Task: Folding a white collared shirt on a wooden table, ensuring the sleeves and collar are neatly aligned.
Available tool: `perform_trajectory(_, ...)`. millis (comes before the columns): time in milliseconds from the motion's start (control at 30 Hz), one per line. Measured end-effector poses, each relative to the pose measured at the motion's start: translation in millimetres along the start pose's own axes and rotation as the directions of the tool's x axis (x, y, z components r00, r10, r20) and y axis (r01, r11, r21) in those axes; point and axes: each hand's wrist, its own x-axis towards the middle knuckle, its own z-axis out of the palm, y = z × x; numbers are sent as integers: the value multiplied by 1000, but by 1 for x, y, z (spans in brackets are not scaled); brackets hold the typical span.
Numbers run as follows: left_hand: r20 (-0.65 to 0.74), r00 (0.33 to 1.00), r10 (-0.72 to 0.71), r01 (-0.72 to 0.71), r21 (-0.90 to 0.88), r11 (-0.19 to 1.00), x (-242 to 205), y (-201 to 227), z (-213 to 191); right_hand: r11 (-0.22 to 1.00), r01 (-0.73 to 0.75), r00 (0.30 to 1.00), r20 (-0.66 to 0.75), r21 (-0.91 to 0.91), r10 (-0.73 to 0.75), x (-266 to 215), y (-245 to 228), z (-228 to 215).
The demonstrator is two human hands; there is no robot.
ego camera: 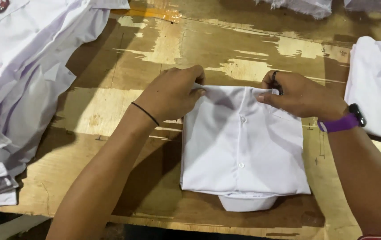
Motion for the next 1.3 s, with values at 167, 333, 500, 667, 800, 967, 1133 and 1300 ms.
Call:
perform_trajectory(167, -307, 934, 180, -230, -135, 964, -15, 42, -61, 994, 83, 987, -135, -68, -92, -44, -18, -55)
perform_trajectory(333, -525, 747, 408, -400, 135, 907, -62, 96, -106, 826, 428, 668, -487, -366, -562, -130, -9, -76)
perform_trajectory(500, -547, 684, 482, -397, 276, 876, -123, 118, -72, 693, 404, 532, -463, -597, -709, -206, -11, -21)
perform_trajectory(667, -425, 844, 327, -255, 219, 942, -183, 95, 43, 648, 319, 645, -343, -692, -683, -200, 35, 125)
perform_trajectory(800, -305, 928, 213, -177, 140, 974, -223, 94, 88, 693, 418, 691, -289, -587, -662, -210, 46, 173)
perform_trajectory(967, -444, 896, 26, -83, -108, 991, -227, 118, 80, 897, 431, 759, -499, -98, -419, -224, 62, 164)
perform_trajectory(1133, -464, 886, 5, 8, 26, 1000, -199, 130, 89, 962, 169, 827, -561, 216, -19, -198, 71, 152)
perform_trajectory(1300, -284, 955, -81, 135, 177, 975, -174, 123, 100, 838, -56, 885, -362, 542, 294, -189, 50, 141)
